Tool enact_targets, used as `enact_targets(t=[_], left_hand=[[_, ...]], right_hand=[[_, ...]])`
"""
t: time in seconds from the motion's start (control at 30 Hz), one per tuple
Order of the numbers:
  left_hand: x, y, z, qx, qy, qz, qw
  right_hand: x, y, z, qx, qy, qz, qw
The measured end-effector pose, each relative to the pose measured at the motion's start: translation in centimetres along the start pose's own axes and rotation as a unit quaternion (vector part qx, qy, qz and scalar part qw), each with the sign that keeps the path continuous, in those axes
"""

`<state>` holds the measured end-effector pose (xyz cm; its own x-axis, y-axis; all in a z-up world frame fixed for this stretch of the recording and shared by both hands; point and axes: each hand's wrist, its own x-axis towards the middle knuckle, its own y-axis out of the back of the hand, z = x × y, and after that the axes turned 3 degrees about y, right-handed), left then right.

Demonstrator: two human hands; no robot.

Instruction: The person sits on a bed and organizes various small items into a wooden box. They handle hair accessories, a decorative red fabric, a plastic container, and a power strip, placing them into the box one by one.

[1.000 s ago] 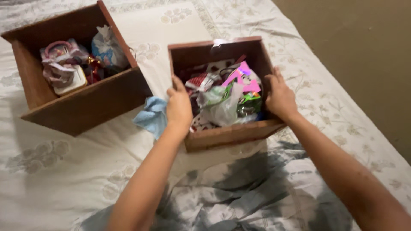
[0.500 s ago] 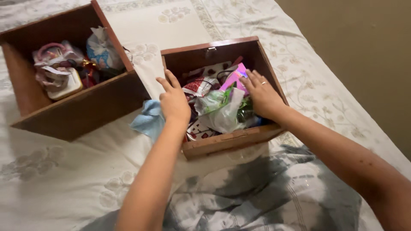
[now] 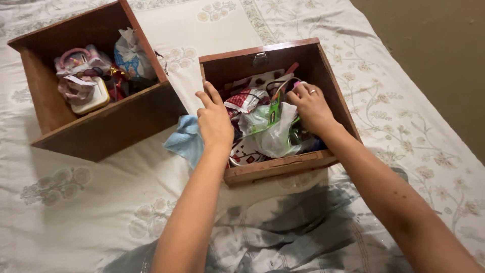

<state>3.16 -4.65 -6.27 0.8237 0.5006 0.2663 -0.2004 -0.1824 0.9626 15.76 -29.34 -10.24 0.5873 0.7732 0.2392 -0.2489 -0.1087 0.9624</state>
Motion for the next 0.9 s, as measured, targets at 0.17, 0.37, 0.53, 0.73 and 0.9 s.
enact_targets(t=[0.17,0.37,0.53,0.73,0.9], left_hand=[[0.1,0.3,-0.1,-0.012,0.001,-0.023,1.0],[-0.1,0.1,-0.2,-0.034,-0.003,0.005,0.999],[0.1,0.0,-0.2,-0.045,0.0,0.001,0.999],[-0.2,0.3,-0.1,-0.066,0.004,-0.001,0.998],[-0.2,0.3,-0.1,-0.071,0.004,-0.006,0.997]], right_hand=[[0.0,3.0,-0.3,0.071,-0.103,-0.187,0.974],[-0.3,6.4,1.8,0.224,-0.08,-0.087,0.967],[-2.0,11.2,-3.4,0.189,-0.036,0.071,0.979],[-0.9,11.2,-8.7,0.234,-0.123,-0.094,0.96],[1.0,7.3,-6.0,0.178,-0.158,0.063,0.969]])
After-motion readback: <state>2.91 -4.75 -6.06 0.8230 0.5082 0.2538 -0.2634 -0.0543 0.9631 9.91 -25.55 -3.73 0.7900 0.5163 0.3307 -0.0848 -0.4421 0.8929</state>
